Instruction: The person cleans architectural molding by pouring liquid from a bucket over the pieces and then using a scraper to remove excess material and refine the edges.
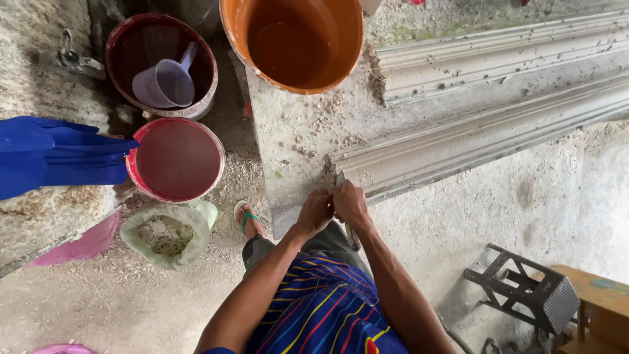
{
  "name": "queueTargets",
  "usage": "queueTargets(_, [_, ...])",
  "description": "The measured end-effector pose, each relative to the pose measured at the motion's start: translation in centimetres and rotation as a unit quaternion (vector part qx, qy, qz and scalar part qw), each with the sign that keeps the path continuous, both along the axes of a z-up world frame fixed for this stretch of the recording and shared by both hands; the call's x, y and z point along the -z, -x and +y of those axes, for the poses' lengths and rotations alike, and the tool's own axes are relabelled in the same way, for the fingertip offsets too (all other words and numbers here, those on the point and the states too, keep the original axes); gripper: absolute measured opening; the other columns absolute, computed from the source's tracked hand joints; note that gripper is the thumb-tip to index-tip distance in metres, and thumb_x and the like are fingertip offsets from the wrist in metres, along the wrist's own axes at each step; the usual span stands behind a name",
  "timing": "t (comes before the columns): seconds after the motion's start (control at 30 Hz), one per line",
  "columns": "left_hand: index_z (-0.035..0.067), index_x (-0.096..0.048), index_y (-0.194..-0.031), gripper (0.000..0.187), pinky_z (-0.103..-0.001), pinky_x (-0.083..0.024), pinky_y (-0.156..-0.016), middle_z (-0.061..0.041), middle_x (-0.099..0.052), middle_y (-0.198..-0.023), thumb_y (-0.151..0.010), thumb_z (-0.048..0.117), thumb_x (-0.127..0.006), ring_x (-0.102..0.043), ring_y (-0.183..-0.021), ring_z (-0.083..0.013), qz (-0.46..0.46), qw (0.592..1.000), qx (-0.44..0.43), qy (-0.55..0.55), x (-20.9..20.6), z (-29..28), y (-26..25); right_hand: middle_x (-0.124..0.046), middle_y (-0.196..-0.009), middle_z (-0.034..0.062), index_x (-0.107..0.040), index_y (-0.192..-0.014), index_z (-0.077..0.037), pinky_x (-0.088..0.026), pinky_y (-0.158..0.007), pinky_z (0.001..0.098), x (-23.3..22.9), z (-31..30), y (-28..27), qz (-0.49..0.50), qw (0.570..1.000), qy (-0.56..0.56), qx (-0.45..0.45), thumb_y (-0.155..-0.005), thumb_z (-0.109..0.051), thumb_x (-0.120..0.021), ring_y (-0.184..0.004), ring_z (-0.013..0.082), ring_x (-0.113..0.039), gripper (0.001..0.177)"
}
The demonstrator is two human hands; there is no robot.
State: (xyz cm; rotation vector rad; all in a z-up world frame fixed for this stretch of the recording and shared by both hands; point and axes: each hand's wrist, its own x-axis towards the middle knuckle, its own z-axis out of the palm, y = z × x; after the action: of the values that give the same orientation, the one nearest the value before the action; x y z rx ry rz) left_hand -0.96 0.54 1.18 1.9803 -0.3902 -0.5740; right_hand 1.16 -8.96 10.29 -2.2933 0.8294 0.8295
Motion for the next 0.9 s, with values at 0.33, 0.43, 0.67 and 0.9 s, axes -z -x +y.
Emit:
queueTargets(0.33, [0.007,-0.071,-0.106,0.026,-0.054,-0.058,-0.080,-0.019,-0.069,-0.095,-0.096,0.023,-0.053,-0.068,-0.094,-0.0429,0.097,0.994,0.015,0.051,-0.6,1.4,-1.1,-0.070,-0.076,0.0290,-0.067,-0.103,0.003,-0.059,-0.054,0.0523,4.9,-1.3,-1.4,0.049,0.998,0.015,-0.030,-0.095,-0.033,-0.049,-0.061,0.0386,-0.072,0.040])
queueTargets(0.43, [0.006,-0.064,-0.127,0.041,-0.057,-0.057,-0.087,-0.025,-0.066,-0.111,-0.098,0.028,-0.045,-0.066,-0.104,-0.0478,0.092,0.993,-0.046,0.053,-0.6,1.7,-3.8,-0.066,-0.063,0.0280,-0.066,-0.092,0.007,-0.057,-0.036,0.0454,1.5,-0.1,-3.7,0.060,0.998,-0.009,0.006,-0.094,-0.022,-0.048,-0.044,0.0343,-0.068,0.034])
queueTargets(0.67, [0.013,-0.074,-0.113,0.025,-0.051,-0.059,-0.076,-0.013,-0.063,-0.097,-0.099,0.028,-0.059,-0.069,-0.093,-0.0437,0.041,0.988,-0.148,0.022,0.6,-0.7,-5.7,-0.064,-0.072,0.0261,-0.057,-0.109,0.008,-0.052,-0.036,0.0280,-1.9,2.7,-2.9,0.016,0.999,-0.018,0.021,-0.109,-0.023,-0.034,-0.046,0.0212,-0.061,0.038])
queueTargets(0.9, [0.011,-0.067,-0.091,0.030,-0.052,-0.057,-0.076,-0.015,-0.060,-0.086,-0.100,0.038,-0.057,-0.068,-0.090,-0.0420,0.045,0.985,-0.169,0.005,0.9,-1.1,-6.2,-0.070,-0.070,0.0273,-0.064,-0.097,0.007,-0.056,-0.035,0.0535,4.0,-2.8,-7.5,0.141,0.964,0.027,-0.224,-0.096,-0.013,-0.056,-0.049,0.0390,-0.070,0.022])
